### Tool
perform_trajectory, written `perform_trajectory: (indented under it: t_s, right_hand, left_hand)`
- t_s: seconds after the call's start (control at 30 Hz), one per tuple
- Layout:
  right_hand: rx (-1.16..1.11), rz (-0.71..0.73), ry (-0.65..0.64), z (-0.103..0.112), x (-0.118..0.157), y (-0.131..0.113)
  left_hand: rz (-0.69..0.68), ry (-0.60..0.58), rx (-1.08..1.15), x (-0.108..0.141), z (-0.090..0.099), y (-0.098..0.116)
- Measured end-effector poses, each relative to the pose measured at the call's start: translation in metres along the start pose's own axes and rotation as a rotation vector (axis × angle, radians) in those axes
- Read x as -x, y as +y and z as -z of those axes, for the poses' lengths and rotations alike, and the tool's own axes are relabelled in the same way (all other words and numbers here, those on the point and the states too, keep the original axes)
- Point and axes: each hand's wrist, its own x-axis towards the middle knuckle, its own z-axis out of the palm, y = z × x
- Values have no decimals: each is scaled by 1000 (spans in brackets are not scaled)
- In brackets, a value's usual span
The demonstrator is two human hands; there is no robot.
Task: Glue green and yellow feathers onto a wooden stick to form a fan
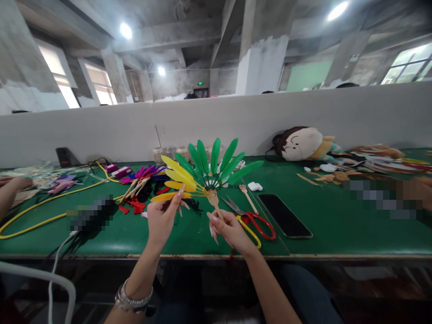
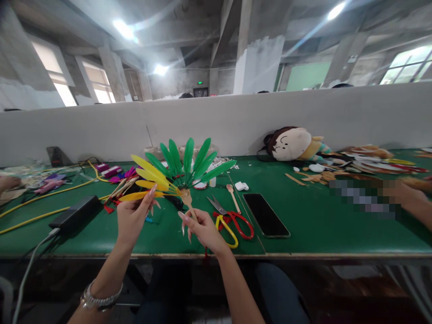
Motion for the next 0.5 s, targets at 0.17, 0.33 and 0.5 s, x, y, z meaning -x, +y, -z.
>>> perform_trajectory:
  t_s: [0.17, 0.33, 0.5]
  right_hand:
    - [-2, 8, -5, 2, -1, 2]
    - [1, 10, -25, 3, -1, 7]
    - [5, 6, -38, 1, 0, 7]
  left_hand:
    - [-7, -16, -7, 0, 1, -2]
    - [92, -170, 81, -3, 0, -6]
    - [98, -339, 43, -6, -2, -8]
